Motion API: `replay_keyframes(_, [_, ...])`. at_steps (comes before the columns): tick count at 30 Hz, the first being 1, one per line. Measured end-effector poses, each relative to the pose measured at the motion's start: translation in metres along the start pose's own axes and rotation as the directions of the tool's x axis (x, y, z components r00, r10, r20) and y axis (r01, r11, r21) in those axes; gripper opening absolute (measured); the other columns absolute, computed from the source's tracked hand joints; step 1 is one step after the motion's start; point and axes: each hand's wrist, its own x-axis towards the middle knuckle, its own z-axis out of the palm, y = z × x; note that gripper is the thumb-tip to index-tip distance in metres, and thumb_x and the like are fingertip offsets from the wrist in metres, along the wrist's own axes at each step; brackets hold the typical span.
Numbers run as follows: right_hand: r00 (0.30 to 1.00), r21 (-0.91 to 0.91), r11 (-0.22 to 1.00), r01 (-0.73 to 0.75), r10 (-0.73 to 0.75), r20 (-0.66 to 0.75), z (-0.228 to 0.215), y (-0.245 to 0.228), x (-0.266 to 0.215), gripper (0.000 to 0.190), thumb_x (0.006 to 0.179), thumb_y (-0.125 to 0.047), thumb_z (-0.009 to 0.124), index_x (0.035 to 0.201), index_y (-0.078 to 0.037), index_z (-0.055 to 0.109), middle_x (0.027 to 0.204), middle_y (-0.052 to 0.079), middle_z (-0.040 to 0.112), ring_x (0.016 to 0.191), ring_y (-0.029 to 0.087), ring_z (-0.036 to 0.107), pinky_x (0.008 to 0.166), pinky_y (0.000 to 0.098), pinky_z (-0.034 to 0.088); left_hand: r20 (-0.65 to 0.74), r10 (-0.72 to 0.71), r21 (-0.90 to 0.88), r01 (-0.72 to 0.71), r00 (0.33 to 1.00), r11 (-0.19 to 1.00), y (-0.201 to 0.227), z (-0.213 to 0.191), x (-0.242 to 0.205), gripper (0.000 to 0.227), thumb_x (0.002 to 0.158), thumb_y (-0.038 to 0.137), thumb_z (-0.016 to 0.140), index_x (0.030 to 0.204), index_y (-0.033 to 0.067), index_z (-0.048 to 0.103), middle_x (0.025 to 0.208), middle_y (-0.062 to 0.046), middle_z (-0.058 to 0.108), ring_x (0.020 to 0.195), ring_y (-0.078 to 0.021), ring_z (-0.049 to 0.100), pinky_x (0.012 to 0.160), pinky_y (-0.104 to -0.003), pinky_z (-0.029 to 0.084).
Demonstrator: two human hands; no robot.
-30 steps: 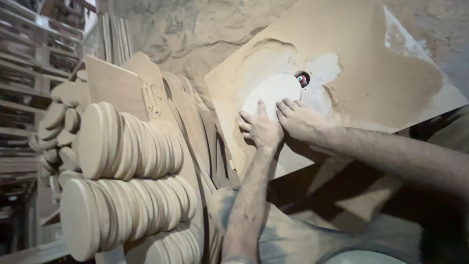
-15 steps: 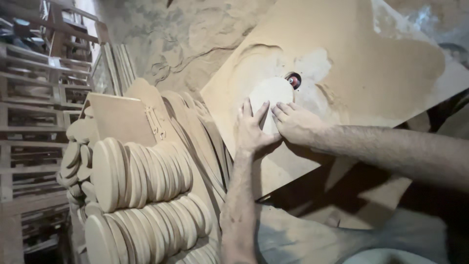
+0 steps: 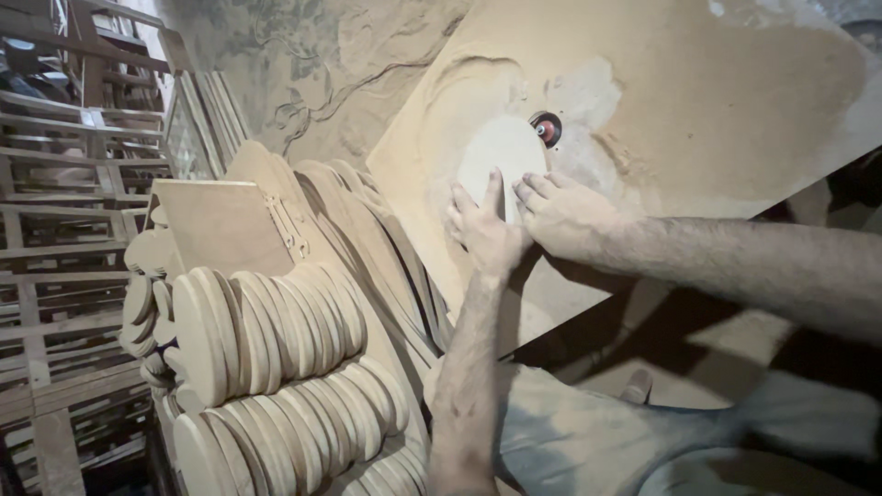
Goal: The person sits on the floor and repeatedly sands the edges of small wooden discs using a handheld sanding tool. They pick up each disc from a stack, sand it, and place it back on the stack.
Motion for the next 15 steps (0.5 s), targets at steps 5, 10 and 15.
replay_keyframes(5, [0.999,0.025,1.0,-0.005,0.006,-0.032,-0.003,0.005,0.005,0.051,0.084,-0.018,0.055,0.127,0.009,0.06,0.141,0.025,0.056,0.135,0.036,0.051,0.111,0.0436,0.04,0.078,-0.099,-0.027,0.102,0.992,0.994,0.0,0.005,0.018,0.065,0.081,0.044,0.075,0.143,0.0274,0.063,0.151,-0.037,0.038,0.128,-0.0537,0.042,0.107,-0.066,0.033])
replay_keyframes(10, [0.994,-0.036,0.998,0.047,-0.043,0.098,-0.017,-0.001,-0.007,0.082,0.058,-0.023,0.069,0.131,0.011,0.056,0.144,0.027,0.053,0.138,0.038,0.049,0.112,0.0428,0.039,0.11,-0.163,-0.018,0.166,0.98,0.986,0.009,0.0,0.006,0.063,0.082,0.044,0.075,0.143,0.029,0.063,0.152,-0.037,0.034,0.131,-0.0548,0.036,0.108,-0.07,0.028])
replay_keyframes(15, [0.987,-0.012,0.999,0.052,-0.05,0.152,-0.025,-0.005,-0.024,0.066,0.078,-0.022,0.062,0.133,0.013,0.052,0.146,0.028,0.049,0.137,0.039,0.046,0.111,0.0417,0.039,0.105,-0.201,-0.019,0.204,0.974,0.979,0.027,-0.005,-0.011,0.061,0.088,0.043,0.073,0.145,0.0285,0.062,0.154,-0.039,0.029,0.138,-0.0589,0.029,0.108,-0.073,0.026])
